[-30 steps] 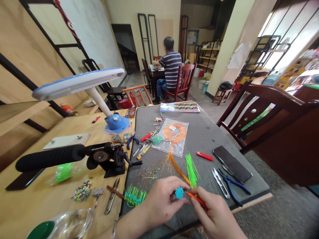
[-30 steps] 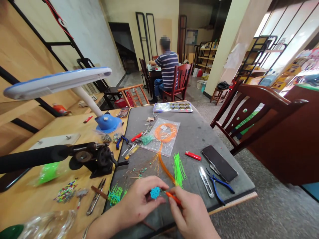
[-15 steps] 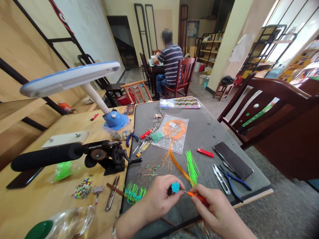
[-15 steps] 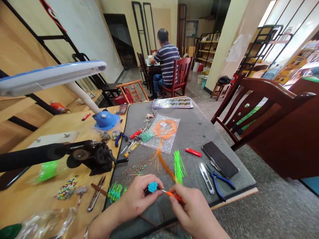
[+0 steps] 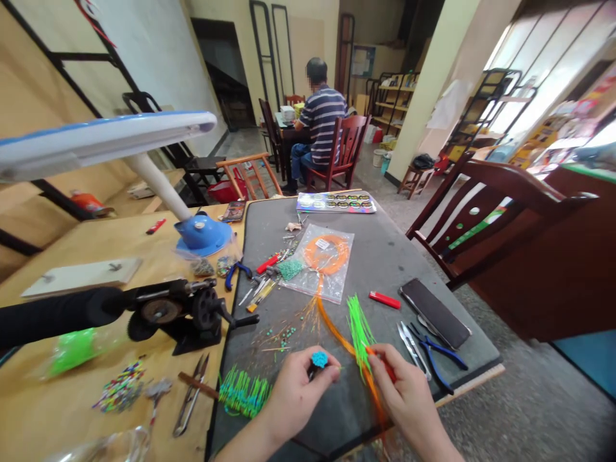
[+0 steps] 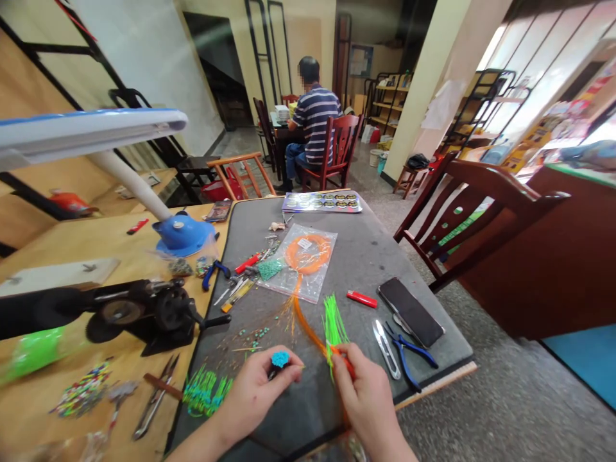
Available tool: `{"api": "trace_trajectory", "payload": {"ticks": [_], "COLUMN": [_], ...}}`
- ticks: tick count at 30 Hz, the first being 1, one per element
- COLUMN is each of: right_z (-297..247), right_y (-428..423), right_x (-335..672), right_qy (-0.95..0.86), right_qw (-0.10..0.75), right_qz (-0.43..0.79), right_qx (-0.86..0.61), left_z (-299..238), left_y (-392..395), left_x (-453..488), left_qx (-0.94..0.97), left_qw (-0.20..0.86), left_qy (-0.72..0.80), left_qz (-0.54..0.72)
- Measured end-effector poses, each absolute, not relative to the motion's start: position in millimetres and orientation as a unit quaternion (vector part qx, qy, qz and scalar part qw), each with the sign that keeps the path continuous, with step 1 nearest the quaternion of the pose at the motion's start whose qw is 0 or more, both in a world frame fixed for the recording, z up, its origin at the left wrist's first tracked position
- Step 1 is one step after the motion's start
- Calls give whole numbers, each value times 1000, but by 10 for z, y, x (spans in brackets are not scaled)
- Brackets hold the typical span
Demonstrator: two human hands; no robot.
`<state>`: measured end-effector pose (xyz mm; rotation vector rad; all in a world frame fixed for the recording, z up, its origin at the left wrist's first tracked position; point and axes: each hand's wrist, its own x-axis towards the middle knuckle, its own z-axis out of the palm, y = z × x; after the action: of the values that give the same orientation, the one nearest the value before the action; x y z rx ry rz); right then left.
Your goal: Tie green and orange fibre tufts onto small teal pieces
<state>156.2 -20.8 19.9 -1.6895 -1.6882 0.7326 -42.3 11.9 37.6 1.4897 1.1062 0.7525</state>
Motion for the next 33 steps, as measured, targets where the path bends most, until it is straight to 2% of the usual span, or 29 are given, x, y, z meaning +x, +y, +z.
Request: {"api": "trace_trajectory", "payload": {"ticks": [4, 11, 15, 20, 33], "right_z": [-40, -157, -71, -147, -424], "right_y": [-38, -44, -115, -232, -441], "right_x": [1805, 2107, 2359, 2475, 2546], "right_qy": [-655, -651, -625, -621, -645], "right_qw": [289, 231, 166, 94, 225], "right_qz": [94, -69, -114, -115, -95], "right_qx": [-692, -720, -755, -770, -724], "left_z": [341, 287, 276, 249, 217], "left_y": [140, 136, 137, 141, 145], "left_x": [-436, -454, -463, -487, -505], "left_qx": [615, 604, 590, 575, 572], "left_qw": [551, 560, 568, 578, 585], "left_qy": [471, 472, 473, 471, 463], "left_qz": [311, 314, 324, 337, 340]}}
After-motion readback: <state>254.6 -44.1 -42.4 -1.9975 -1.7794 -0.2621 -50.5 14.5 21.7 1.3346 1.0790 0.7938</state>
